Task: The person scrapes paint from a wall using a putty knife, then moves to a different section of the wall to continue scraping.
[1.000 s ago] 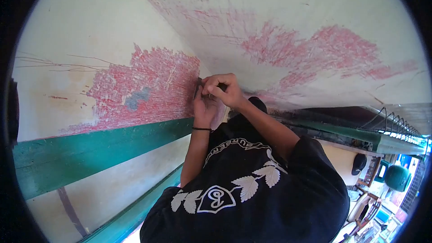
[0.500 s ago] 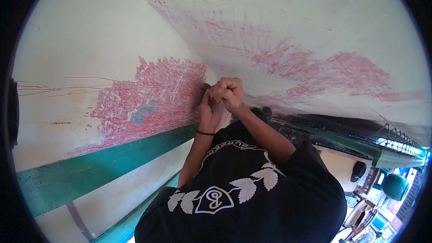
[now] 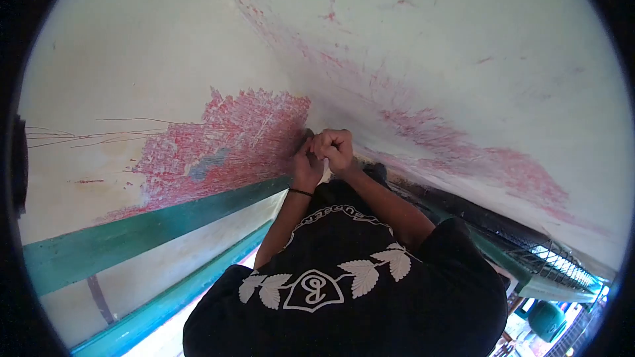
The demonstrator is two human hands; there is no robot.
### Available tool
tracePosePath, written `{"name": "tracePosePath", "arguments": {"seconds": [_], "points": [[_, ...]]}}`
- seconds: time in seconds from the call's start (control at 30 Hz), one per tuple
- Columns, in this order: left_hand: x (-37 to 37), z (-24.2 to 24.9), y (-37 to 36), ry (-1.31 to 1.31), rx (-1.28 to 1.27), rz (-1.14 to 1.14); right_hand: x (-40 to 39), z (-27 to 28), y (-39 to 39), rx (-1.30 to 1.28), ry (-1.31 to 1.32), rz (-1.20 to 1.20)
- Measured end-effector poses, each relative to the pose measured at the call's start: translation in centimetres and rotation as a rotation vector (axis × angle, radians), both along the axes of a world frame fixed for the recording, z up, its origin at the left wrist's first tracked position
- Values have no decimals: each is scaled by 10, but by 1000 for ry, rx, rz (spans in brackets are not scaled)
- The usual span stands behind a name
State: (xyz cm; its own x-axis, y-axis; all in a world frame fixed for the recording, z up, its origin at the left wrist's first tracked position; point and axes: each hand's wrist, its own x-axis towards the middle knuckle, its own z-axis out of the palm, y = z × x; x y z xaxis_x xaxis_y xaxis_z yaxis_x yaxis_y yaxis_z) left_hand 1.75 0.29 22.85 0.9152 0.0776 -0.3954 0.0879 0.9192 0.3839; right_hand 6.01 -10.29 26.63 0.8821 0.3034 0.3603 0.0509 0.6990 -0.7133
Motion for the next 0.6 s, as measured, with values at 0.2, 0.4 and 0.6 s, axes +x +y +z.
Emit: {"name": "tracePosePath", "arguments": {"seconds": [0.2,0.4,0.6], "points": [[2,-8,-8,-173,11,105,14,34,-18,-360,-163,182],[-12,-5,-11,29,-81,151,-3,64,-24,-874,-535,-29],[14,30,-36,347,220,191,-2,86,-44,-1647,-515,242]]}}
